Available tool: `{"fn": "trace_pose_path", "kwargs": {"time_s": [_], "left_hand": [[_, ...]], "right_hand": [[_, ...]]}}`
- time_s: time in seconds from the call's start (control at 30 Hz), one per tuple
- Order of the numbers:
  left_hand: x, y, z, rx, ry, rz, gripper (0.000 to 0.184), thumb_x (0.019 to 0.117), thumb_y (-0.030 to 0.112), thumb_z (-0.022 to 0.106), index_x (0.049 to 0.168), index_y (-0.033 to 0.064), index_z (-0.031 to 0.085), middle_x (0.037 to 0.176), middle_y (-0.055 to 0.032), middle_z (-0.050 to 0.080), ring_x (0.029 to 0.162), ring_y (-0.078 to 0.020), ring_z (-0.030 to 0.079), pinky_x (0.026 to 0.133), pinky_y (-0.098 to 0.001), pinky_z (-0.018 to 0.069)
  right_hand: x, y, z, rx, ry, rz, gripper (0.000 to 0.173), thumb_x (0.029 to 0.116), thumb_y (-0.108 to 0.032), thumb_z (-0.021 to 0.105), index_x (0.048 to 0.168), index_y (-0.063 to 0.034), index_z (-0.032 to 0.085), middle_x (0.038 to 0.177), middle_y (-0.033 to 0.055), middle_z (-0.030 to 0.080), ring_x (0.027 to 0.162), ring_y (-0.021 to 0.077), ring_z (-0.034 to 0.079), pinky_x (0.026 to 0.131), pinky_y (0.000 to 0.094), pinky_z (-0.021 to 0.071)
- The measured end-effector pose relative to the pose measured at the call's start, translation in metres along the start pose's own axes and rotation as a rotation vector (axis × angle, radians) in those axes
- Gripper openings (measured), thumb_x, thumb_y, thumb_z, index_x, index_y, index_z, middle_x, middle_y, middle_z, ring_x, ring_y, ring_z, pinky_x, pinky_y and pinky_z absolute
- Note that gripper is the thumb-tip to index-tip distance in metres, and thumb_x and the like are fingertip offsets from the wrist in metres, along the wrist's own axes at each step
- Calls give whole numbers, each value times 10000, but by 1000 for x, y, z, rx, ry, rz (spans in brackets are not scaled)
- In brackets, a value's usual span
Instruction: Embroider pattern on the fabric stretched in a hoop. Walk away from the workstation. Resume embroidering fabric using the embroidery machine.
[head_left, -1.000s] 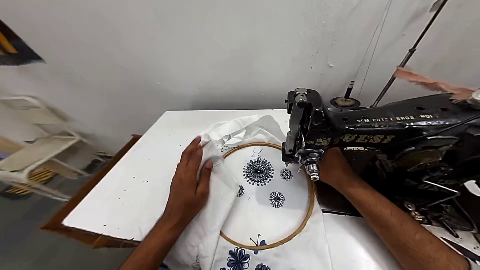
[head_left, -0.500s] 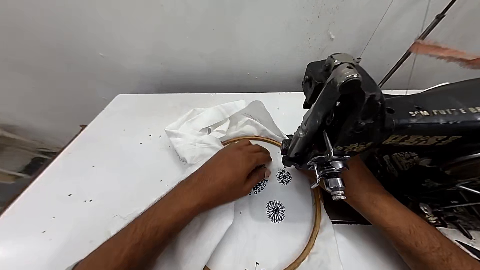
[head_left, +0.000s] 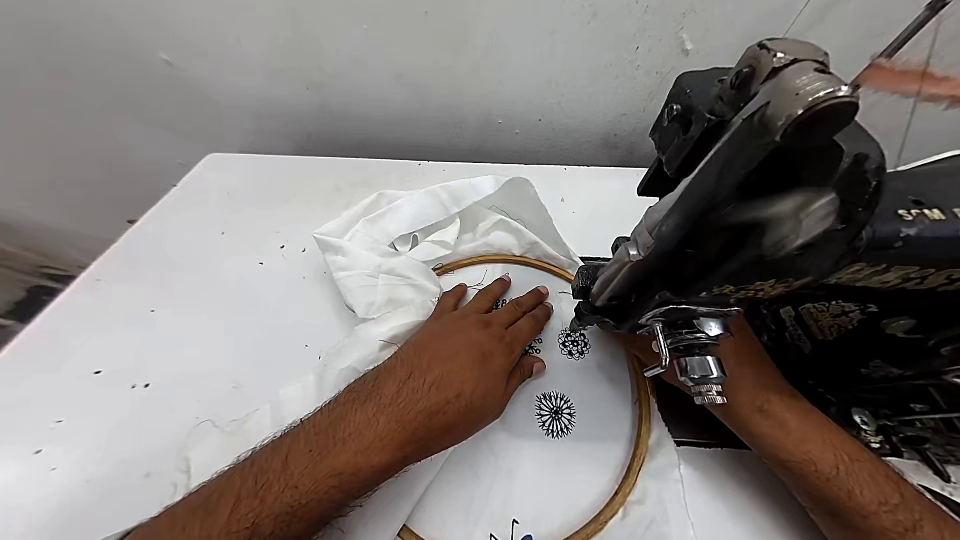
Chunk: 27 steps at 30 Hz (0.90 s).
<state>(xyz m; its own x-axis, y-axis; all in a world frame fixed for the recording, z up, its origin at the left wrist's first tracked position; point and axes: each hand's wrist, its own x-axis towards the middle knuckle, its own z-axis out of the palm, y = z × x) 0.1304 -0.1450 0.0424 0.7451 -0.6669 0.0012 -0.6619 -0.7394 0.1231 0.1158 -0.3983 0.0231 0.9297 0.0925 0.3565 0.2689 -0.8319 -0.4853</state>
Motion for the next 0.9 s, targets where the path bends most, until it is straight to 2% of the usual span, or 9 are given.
{"fn": "trace_pose_path", "kwargs": {"time_s": [0.07,0.13,0.17,0.27,0.33,0.4,0.53,0.67,0.9], "left_hand": [[0,0,0,4,-1,0,559,1078,477,345,1532,189,498,1616,27,431,1502,-295,375,1142,-628,351],[0,1,0,7,-7,0,561,1079,479,335,1536,196,493,1621,36,424,1506,-288,369,1141,-632,346],[0,1,1,7,-6,1,560,1077,479,336,1535,198,495,1618,37,428,1507,-287,370,1141,-635,346],[0,1,1,7,0,4,559,1075,480,338,1527,197,504,1613,36,436,1507,-287,370,1139,-637,346],[0,1,1,13,-1,8,559,1076,484,330,1525,202,506,1616,37,432,1508,-283,369,1139,-637,347],[0,1,1,6,1,13,553,1076,481,337,1521,203,512,1615,30,433,1505,-292,373,1134,-645,349],[2,0,3,9,11,18,552,1073,481,336,1515,205,520,1612,34,437,1505,-289,374,1137,-639,346],[3,0,4,22,22,27,557,1077,483,318,1517,205,516,1611,31,439,1504,-284,375,1137,-636,342],[3,1,4,17,15,19,559,1078,485,305,1515,209,519,1618,35,427,1514,-282,358,1150,-644,322]], "right_hand": [[1,1,1,18,1,13,235,775,-173,763,969,-54,703,891,76,691,882,158,671,795,371,540],[1,-3,-3,61,-10,35,237,760,-99,797,967,-40,698,889,83,682,881,164,663,796,383,531],[1,-4,-4,72,-13,41,234,764,-106,791,969,-50,692,885,63,677,875,134,657,797,350,530],[0,-3,-3,75,12,5,263,782,-248,727,988,-86,698,896,14,682,884,52,645,815,251,515],[-1,-4,-4,58,5,22,257,793,-239,730,989,-76,698,891,26,684,878,67,651,803,262,521],[-2,-7,-7,38,-7,46,235,792,-146,747,983,-21,690,880,89,682,851,155,661,777,350,531],[-3,-7,-7,8,-8,57,218,790,-144,739,960,-17,686,859,98,674,832,176,659,758,373,527],[-2,-7,-7,41,-2,88,180,789,-163,729,916,-48,675,801,42,657,765,89,644,704,278,522],[-2,-8,-10,37,1,67,201,794,-220,702,923,-69,673,810,20,648,774,49,627,710,238,501]]}}
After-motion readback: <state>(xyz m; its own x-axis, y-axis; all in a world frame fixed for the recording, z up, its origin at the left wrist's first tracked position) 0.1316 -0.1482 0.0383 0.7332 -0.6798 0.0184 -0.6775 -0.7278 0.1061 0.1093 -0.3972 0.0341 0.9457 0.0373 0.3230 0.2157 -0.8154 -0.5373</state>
